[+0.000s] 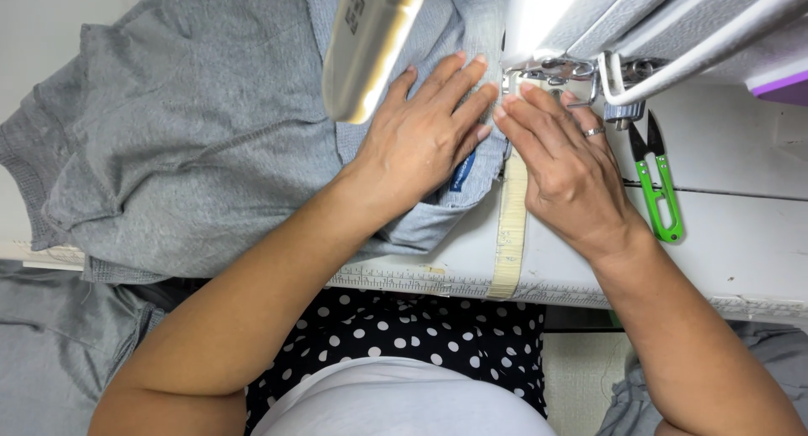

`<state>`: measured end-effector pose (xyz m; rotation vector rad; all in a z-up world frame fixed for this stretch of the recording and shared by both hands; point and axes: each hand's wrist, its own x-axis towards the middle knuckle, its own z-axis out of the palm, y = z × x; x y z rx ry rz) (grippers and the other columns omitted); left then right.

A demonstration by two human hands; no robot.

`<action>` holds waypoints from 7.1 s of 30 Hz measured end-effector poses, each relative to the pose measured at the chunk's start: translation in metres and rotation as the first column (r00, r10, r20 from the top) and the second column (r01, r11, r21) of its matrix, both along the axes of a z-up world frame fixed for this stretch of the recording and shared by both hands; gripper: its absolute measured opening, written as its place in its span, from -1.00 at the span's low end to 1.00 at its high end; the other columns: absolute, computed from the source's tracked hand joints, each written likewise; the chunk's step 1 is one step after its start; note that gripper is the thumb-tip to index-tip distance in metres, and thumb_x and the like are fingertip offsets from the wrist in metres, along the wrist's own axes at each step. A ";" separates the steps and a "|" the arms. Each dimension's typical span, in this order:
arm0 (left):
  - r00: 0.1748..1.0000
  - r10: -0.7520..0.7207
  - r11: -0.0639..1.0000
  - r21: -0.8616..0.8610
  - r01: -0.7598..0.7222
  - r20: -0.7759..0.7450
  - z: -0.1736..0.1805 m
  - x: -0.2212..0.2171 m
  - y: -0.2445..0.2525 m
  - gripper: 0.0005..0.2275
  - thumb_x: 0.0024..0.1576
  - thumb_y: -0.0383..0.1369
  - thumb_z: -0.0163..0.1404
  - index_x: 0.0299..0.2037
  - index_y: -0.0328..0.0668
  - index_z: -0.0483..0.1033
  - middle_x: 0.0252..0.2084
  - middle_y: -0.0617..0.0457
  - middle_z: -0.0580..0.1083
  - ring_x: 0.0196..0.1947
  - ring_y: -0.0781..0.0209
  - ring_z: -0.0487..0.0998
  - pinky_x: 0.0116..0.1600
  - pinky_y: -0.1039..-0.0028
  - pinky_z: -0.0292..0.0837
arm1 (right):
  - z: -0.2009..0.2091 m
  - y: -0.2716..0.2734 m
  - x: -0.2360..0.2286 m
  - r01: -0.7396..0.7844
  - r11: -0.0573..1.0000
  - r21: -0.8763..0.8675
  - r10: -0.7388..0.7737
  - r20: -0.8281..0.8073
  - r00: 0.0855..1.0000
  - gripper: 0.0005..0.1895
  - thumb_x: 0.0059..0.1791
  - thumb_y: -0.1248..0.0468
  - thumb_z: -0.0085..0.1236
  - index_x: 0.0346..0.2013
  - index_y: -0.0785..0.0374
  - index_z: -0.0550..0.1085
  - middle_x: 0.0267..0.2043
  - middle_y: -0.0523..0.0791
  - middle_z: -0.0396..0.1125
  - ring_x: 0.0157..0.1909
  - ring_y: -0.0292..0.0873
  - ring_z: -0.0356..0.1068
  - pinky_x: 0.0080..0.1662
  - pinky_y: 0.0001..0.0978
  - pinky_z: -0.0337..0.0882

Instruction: Trimming loose threads from a grey garment using thread snips at a sewing workstation

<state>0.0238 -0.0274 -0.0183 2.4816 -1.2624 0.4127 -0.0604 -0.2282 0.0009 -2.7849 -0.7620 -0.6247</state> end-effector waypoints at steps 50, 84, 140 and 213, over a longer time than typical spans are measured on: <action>0.961 -0.160 0.984 -0.037 0.172 0.224 0.031 -0.114 0.036 -0.95 0.18 -0.45 0.09 -0.27 -0.26 0.60 0.07 -0.17 0.43 0.25 -0.17 0.43 0.25 0.12 0.30 | -0.010 0.023 -0.056 0.072 0.994 0.081 -0.074 0.022 0.997 -0.77 0.18 0.35 -0.01 0.09 0.20 0.54 0.18 -0.07 0.42 0.31 -0.03 0.34 0.23 -0.16 0.31; 0.972 -0.154 0.984 -0.067 0.168 0.176 0.010 -0.096 0.025 -0.88 0.28 -0.38 -0.04 -0.27 -0.23 0.48 0.01 -0.28 0.56 0.14 -0.16 0.58 0.22 -0.07 0.39 | -0.007 0.015 -0.038 0.080 0.989 0.127 -0.069 -0.087 0.994 -0.72 0.16 0.41 -0.01 0.15 0.24 0.53 0.22 -0.04 0.41 0.36 0.01 0.32 0.38 -0.08 0.16; 0.961 -0.177 0.984 0.059 0.169 0.210 -0.003 -0.084 0.012 -0.86 0.19 -0.45 -0.05 -0.22 -0.32 0.58 -0.14 -0.30 0.56 -0.02 -0.24 0.63 -0.01 0.11 0.53 | -0.003 0.016 -0.037 0.023 0.994 0.109 -0.023 0.003 1.000 -0.74 0.15 0.29 0.12 0.12 0.26 0.57 0.14 -0.02 0.46 0.29 0.05 0.38 0.30 -0.07 0.24; 0.999 0.008 0.997 -0.070 -0.011 -0.053 -0.005 0.010 -0.020 -0.73 0.30 -0.35 -0.11 0.15 -0.32 0.39 0.21 -0.15 0.44 0.30 -0.09 0.44 0.01 0.08 0.50 | 0.004 0.003 0.000 0.000 0.990 0.138 0.000 -0.001 1.000 -0.76 0.21 0.49 -0.11 0.13 0.50 0.45 0.21 0.15 0.35 0.26 0.18 0.40 0.16 -0.06 0.32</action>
